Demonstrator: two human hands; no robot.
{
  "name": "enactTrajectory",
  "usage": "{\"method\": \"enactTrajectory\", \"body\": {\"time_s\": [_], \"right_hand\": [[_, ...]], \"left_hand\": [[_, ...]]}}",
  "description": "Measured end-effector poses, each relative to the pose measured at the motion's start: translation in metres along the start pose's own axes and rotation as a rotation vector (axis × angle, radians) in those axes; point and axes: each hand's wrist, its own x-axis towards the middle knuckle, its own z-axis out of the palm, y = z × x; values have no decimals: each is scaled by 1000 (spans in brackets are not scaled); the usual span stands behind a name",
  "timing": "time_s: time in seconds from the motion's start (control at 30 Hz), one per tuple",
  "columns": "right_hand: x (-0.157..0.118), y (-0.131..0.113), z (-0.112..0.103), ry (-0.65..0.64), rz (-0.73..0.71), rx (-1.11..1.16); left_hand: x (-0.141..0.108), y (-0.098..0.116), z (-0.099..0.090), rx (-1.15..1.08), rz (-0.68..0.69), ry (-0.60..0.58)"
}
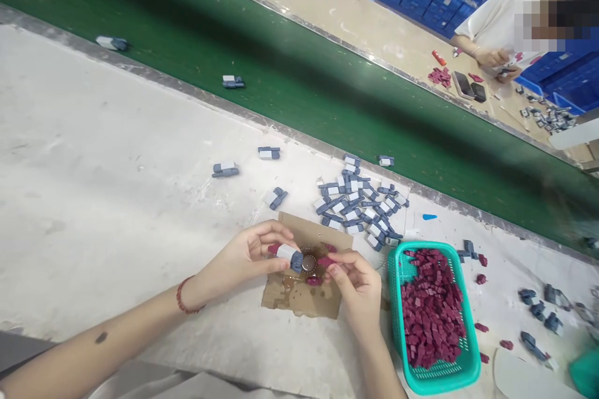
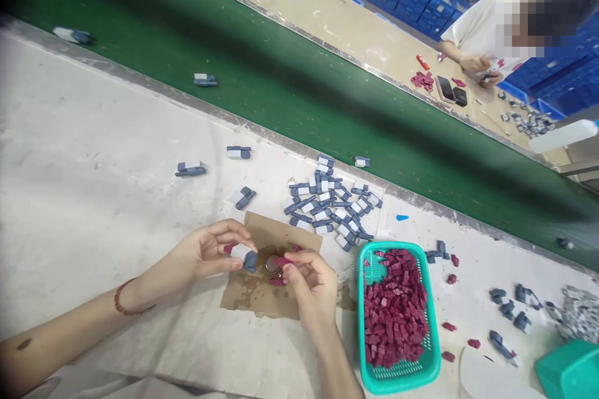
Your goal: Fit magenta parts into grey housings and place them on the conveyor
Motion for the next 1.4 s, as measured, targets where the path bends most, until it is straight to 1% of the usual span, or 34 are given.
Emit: {"method": "enactTrajectory", "body": {"time_s": [0.07,0.2,0.3,0.47,0.6,0.73,0.83,0.9,0.97,1.0,1.07,1.13,1.17,1.27,1.4], "right_hand": [[1,0,1,21,17,53],[3,0,1,50,28,72],[3,2,0,50,34,71],[2,4,0,40,43,65],[4,5,-3,52,48,46],[5,4,-7,83,49,19],[6,5,-10,93,37,-1],[6,6,-11,100,35,-11],[5,6,-12,112,35,-9],[5,7,-12,117,36,-3],[5,7,-12,129,39,16],[4,6,-12,121,42,35],[4,6,-12,112,43,46],[4,5,-14,83,42,75],[5,6,-16,68,40,78]], "left_hand": [[-1,3,2,23,0,-4],[-2,4,1,17,-10,-1],[-2,1,0,58,41,41],[-3,0,0,129,86,15],[-3,4,-3,290,160,45],[6,18,-11,563,277,133],[30,37,-19,798,412,167],[57,52,-23,926,504,198],[92,68,-26,1052,567,254],[110,76,-27,1122,579,288],[145,89,-29,1170,581,323],[173,100,-33,1202,583,335],[182,105,-37,1220,587,341],[196,115,-54,1290,594,394],[195,119,-85,1374,534,505]]}}
